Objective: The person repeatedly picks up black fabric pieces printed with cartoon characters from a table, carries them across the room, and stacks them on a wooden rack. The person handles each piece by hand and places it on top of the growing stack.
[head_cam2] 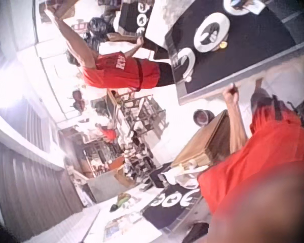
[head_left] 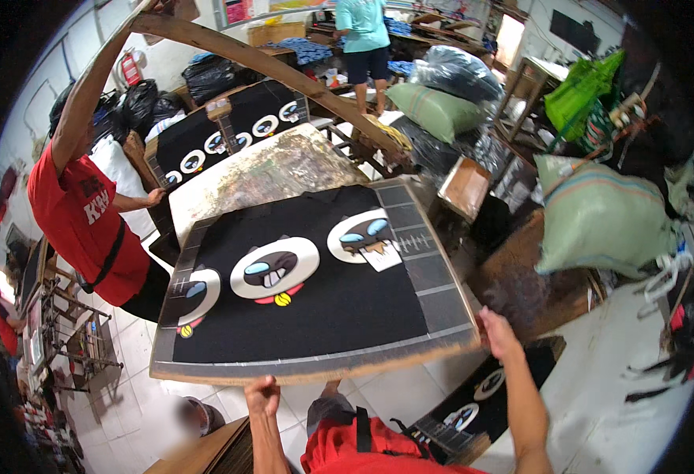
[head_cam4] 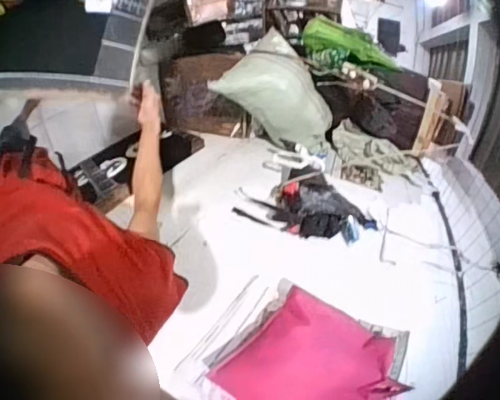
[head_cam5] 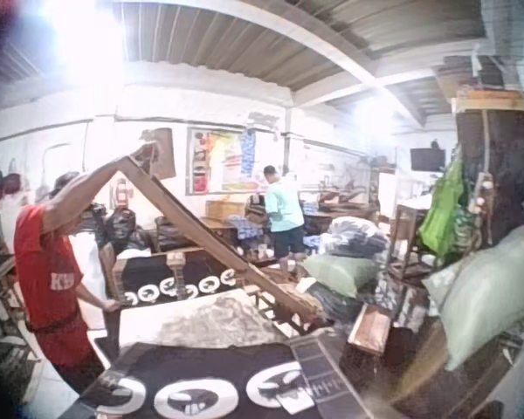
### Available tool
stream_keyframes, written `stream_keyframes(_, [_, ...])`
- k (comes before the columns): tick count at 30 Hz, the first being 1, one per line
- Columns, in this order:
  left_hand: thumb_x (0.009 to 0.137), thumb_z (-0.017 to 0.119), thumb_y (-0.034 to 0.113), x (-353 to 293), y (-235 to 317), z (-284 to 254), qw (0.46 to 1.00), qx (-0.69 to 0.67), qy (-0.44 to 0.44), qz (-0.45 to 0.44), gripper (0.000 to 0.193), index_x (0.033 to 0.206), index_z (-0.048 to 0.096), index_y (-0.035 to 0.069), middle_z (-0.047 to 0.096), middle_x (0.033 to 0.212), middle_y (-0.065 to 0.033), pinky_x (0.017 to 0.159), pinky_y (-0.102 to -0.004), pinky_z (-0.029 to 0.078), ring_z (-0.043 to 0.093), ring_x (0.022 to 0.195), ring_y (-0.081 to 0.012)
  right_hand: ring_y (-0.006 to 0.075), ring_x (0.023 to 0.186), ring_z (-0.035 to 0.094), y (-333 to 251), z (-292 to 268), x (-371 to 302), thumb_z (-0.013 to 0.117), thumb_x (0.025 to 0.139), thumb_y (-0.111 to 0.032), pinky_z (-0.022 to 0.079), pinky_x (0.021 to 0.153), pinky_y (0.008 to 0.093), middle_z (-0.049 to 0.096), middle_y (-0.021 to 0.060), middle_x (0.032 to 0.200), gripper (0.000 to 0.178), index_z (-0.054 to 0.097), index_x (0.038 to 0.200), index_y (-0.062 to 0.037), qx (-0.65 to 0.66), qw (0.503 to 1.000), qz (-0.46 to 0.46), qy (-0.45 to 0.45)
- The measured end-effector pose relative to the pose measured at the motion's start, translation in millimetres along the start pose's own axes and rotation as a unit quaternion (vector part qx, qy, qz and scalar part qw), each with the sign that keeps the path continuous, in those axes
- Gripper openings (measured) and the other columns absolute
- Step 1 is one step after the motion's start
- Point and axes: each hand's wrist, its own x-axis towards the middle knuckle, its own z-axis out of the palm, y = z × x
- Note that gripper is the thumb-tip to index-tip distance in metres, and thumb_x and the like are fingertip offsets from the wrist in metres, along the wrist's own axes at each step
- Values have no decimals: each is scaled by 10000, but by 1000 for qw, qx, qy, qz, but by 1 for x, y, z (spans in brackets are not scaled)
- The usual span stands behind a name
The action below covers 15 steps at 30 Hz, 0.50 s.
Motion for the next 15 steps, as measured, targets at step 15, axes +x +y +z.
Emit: stream_keyframes(15, [611,646,-58,-60,-91,-12,906,121,-181,-362,117,694,590,3,591,631,-116,693,-385,495,614,660,-265,90,614,416,76,-80,-262,679,831,-299,355,556,280,495,-15,650,309,623,727,-14,3,850,-144,507])
